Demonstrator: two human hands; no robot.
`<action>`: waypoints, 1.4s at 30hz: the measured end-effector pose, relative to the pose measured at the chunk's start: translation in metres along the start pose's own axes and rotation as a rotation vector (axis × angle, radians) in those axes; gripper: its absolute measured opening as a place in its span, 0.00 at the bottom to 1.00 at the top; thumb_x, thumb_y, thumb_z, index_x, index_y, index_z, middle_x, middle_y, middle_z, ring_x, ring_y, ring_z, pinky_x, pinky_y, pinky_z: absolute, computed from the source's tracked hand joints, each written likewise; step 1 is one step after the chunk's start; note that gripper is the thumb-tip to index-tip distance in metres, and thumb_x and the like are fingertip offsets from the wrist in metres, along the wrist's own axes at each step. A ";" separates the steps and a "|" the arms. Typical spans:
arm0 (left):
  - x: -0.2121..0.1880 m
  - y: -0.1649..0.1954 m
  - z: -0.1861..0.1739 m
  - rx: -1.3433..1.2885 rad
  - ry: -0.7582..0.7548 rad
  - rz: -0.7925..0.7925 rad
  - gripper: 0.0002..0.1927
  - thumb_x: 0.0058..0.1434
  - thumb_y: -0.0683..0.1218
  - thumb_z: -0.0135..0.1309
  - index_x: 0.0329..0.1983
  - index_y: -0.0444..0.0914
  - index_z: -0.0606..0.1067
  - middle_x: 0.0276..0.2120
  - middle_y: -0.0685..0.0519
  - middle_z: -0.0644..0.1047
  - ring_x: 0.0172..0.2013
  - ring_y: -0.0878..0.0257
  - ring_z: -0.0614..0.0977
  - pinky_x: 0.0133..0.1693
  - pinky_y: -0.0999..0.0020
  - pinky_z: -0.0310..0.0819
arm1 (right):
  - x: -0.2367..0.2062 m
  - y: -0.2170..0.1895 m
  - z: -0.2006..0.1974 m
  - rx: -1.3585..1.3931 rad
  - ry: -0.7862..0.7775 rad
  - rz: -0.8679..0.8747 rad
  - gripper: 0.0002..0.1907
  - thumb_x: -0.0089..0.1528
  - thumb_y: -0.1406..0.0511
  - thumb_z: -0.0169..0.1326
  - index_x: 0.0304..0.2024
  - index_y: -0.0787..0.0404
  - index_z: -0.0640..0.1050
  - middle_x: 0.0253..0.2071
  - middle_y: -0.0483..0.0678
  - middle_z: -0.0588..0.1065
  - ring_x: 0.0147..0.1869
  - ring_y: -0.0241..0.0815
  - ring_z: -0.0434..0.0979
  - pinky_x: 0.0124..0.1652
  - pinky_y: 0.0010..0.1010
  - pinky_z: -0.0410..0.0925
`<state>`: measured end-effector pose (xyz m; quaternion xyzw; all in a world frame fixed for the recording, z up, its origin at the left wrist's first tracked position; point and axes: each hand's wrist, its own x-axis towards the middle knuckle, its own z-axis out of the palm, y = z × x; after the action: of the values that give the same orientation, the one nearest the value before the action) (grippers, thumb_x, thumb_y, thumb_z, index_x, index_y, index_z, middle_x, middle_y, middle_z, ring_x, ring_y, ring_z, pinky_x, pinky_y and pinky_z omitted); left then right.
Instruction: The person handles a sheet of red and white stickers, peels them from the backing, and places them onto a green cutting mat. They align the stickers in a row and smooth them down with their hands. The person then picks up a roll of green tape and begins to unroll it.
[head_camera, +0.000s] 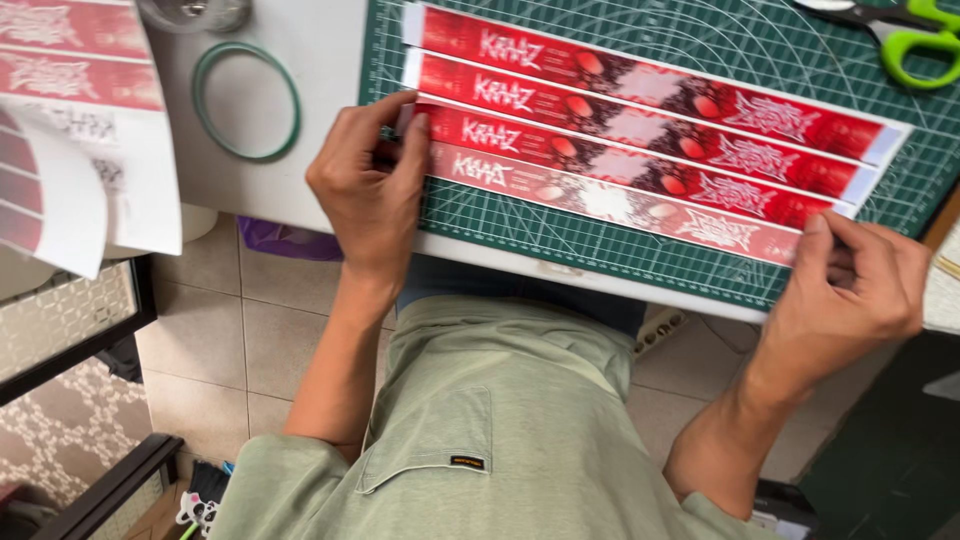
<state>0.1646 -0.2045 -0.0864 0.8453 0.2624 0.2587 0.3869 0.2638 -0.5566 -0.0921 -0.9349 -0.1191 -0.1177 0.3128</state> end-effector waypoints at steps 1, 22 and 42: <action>0.001 0.000 0.000 -0.007 -0.001 -0.003 0.09 0.69 0.39 0.64 0.51 0.36 0.81 0.37 0.52 0.81 0.30 0.70 0.80 0.31 0.74 0.74 | -0.001 0.002 0.000 -0.012 -0.004 -0.016 0.09 0.65 0.80 0.62 0.48 0.71 0.84 0.48 0.52 0.76 0.43 0.38 0.81 0.39 0.23 0.75; 0.004 -0.003 0.004 -0.097 0.011 -0.073 0.11 0.73 0.38 0.60 0.57 0.32 0.78 0.40 0.52 0.78 0.25 0.73 0.79 0.22 0.80 0.75 | -0.002 0.013 0.002 -0.102 0.006 -0.053 0.07 0.67 0.79 0.65 0.47 0.70 0.84 0.47 0.52 0.77 0.42 0.36 0.81 0.37 0.22 0.75; 0.005 -0.004 0.005 -0.148 -0.002 -0.106 0.11 0.73 0.38 0.58 0.57 0.32 0.78 0.40 0.52 0.77 0.26 0.74 0.80 0.24 0.81 0.74 | -0.002 0.012 0.002 -0.071 0.005 -0.047 0.06 0.69 0.79 0.65 0.47 0.71 0.84 0.47 0.52 0.77 0.42 0.36 0.81 0.38 0.21 0.75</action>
<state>0.1704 -0.2018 -0.0911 0.7998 0.2864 0.2556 0.4615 0.2656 -0.5647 -0.1012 -0.9421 -0.1362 -0.1314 0.2769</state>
